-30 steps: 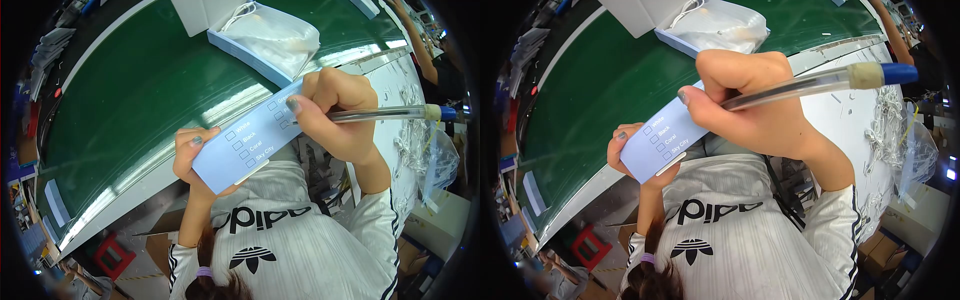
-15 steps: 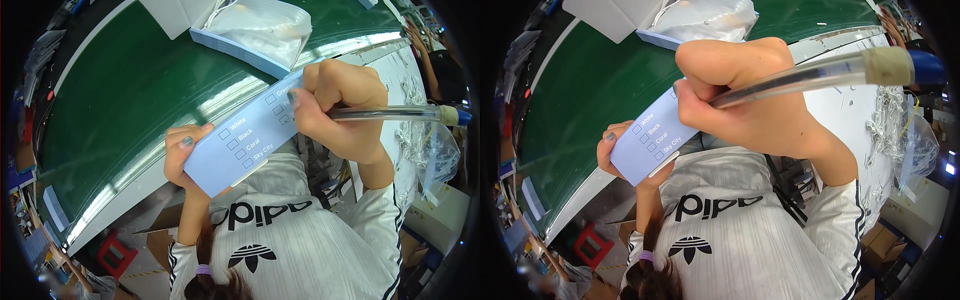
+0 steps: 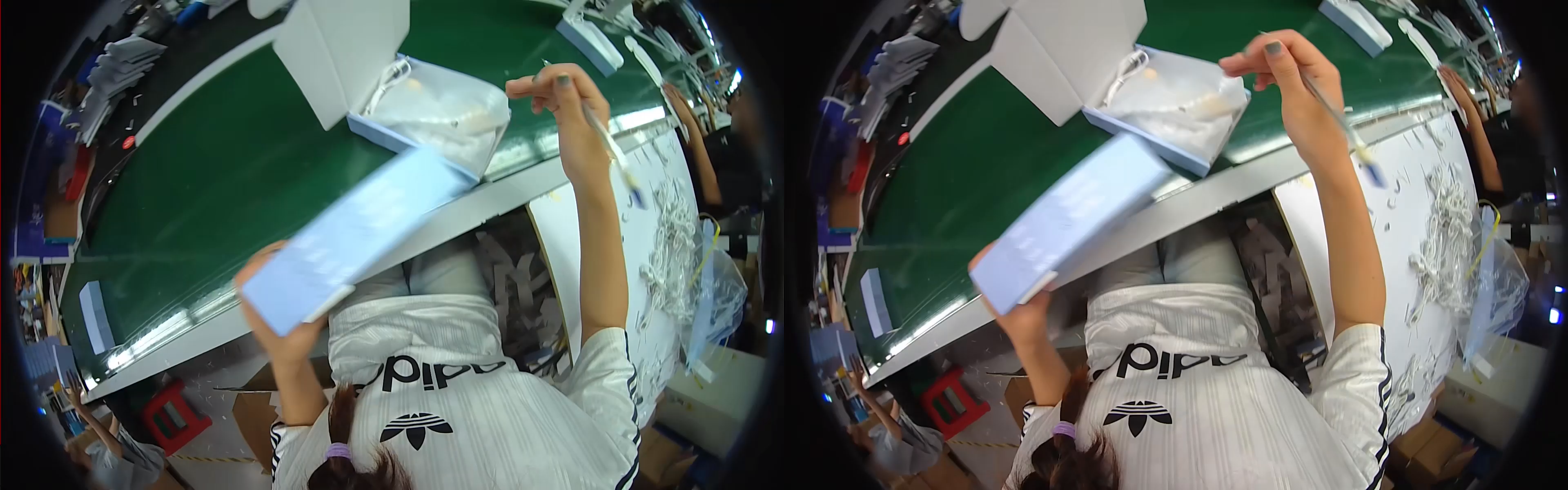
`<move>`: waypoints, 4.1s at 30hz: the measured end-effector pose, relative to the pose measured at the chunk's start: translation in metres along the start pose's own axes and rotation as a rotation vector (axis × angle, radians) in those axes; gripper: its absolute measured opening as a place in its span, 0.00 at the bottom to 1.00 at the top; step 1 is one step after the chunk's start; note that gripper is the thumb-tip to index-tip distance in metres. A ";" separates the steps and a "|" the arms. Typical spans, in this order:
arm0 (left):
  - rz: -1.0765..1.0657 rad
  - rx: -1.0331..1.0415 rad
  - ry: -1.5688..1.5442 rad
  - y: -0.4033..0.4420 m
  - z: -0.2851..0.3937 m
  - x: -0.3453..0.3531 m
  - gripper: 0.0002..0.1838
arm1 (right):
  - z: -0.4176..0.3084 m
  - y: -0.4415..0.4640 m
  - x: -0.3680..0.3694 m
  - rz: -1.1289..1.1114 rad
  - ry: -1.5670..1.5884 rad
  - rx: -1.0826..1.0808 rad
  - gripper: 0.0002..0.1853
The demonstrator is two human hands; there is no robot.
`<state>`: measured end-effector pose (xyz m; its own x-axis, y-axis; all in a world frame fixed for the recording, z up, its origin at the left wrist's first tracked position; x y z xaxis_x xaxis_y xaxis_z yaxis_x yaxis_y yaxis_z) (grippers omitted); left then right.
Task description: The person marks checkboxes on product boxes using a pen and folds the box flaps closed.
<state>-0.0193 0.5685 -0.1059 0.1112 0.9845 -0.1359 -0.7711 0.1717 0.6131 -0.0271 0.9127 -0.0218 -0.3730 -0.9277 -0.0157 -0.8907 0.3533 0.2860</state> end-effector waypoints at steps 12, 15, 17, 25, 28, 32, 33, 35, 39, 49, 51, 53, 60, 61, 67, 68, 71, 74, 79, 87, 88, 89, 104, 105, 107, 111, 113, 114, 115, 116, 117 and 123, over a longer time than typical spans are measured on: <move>-0.506 0.062 1.227 0.058 -0.033 -0.062 0.38 | 0.087 0.038 0.017 -0.250 -0.814 0.129 0.09; -0.442 0.106 0.724 0.070 -0.029 -0.029 0.40 | 0.065 0.019 0.013 -0.253 -0.849 0.097 0.09; -0.350 0.054 0.505 0.082 -0.023 -0.008 0.38 | 0.050 0.007 0.010 -0.226 -0.826 0.144 0.09; -0.129 -0.216 -0.013 0.108 -0.016 0.070 0.27 | 0.025 -0.066 0.001 -0.363 -0.728 0.393 0.12; -0.186 -0.285 -0.276 0.112 -0.027 0.087 0.21 | 0.016 -0.026 -0.013 -0.254 -0.330 0.292 0.17; -0.201 -0.278 -0.380 0.107 -0.041 0.101 0.17 | 0.001 0.026 -0.011 -0.068 -0.075 -0.009 0.27; -0.177 -0.264 -0.382 0.108 -0.044 0.099 0.16 | 0.001 0.033 -0.002 -0.067 -0.097 0.002 0.24; -0.142 -0.251 -0.372 0.108 -0.046 0.093 0.15 | 0.008 0.037 0.008 -0.078 -0.109 0.013 0.21; -0.013 -0.246 -0.174 0.100 -0.041 0.098 0.18 | 0.042 0.037 0.021 -0.186 0.292 0.166 0.14; 0.118 -0.032 -0.319 0.077 -0.017 0.126 0.23 | 0.021 -0.035 0.055 -0.264 1.126 0.345 0.05; 0.092 -0.117 -0.459 0.073 -0.019 0.120 0.24 | 0.030 -0.043 0.054 -0.284 1.173 0.362 0.06; 0.044 -0.282 -0.743 0.065 -0.022 0.111 0.26 | 0.042 -0.051 0.053 -0.327 1.263 0.391 0.08; -0.714 -0.010 -0.142 0.038 -0.033 0.085 0.23 | 0.061 -0.077 0.038 -0.535 0.379 0.211 0.12; -0.784 0.046 0.015 0.031 -0.033 0.084 0.24 | 0.060 -0.082 0.039 -0.569 0.086 0.152 0.16; -0.819 0.193 0.404 0.020 -0.011 0.064 0.25 | 0.066 -0.092 0.035 -0.635 -0.105 0.169 0.15; -0.820 0.264 0.442 0.017 -0.010 0.058 0.25 | 0.064 -0.091 0.034 -0.653 -0.115 0.167 0.14; -0.807 0.340 0.594 0.008 0.020 0.057 0.24 | 0.067 -0.093 0.034 -0.668 0.073 0.183 0.10; -0.708 0.451 0.506 -0.003 0.013 0.069 0.25 | 0.076 -0.088 0.033 -0.608 0.375 0.264 0.06; -0.757 0.660 0.344 0.011 0.028 0.089 0.31 | 0.095 -0.082 0.031 -0.440 1.050 0.536 0.07; 0.068 -0.229 -0.399 0.038 -0.020 0.069 0.39 | 0.027 -0.062 0.039 -0.362 0.868 0.349 0.08; 0.003 -0.121 -0.300 0.048 0.003 0.075 0.39 | 0.030 -0.064 0.038 -0.335 0.741 0.339 0.09; -0.065 -0.016 -0.201 0.057 0.023 0.085 0.40 | 0.036 -0.070 0.036 -0.311 0.643 0.386 0.10; -0.130 0.519 0.109 0.052 0.084 0.106 0.30 | -0.100 -0.088 0.006 0.284 -1.122 -0.596 0.05; -0.129 0.519 0.100 0.054 0.086 0.106 0.30 | -0.101 -0.088 0.006 0.287 -1.132 -0.595 0.05; -0.173 0.620 0.277 0.053 0.095 0.107 0.31 | -0.097 -0.088 0.007 0.262 -1.189 -0.523 0.07; -0.231 0.725 0.470 0.049 0.101 0.108 0.33 | -0.089 -0.087 0.011 0.228 -1.243 -0.465 0.09; -0.257 0.748 0.493 0.047 0.102 0.111 0.32 | -0.085 -0.086 0.012 0.222 -1.241 -0.504 0.08; -0.269 0.760 0.505 0.045 0.102 0.112 0.31 | -0.084 -0.086 0.013 0.219 -1.242 -0.524 0.08; -0.270 0.761 0.493 0.045 0.102 0.113 0.31 | -0.084 -0.087 0.014 0.223 -1.252 -0.519 0.08; -0.276 0.764 0.497 0.044 0.102 0.115 0.31 | -0.085 -0.087 0.013 0.221 -1.256 -0.507 0.08; -0.283 0.767 0.501 0.043 0.101 0.115 0.31 | -0.085 -0.088 0.013 0.219 -1.259 -0.495 0.08; -0.291 0.799 0.530 0.042 0.102 0.113 0.29 | -0.082 -0.086 0.014 0.207 -1.275 -0.473 0.07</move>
<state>0.0246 0.6905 -0.0163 -0.2151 0.7907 -0.5732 -0.0891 0.5686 0.8178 0.0656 0.8591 0.0314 -0.6934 -0.0209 -0.7203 -0.7137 0.1573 0.6825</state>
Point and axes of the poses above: each hand's wrist, its own y-axis towards the middle knuckle, its own x-axis out of the palm, z = x × y, the point moved 5 cm from there along y, towards the middle knuckle, and after that the axes turned 12 degrees about x, right-handed, at the moved point
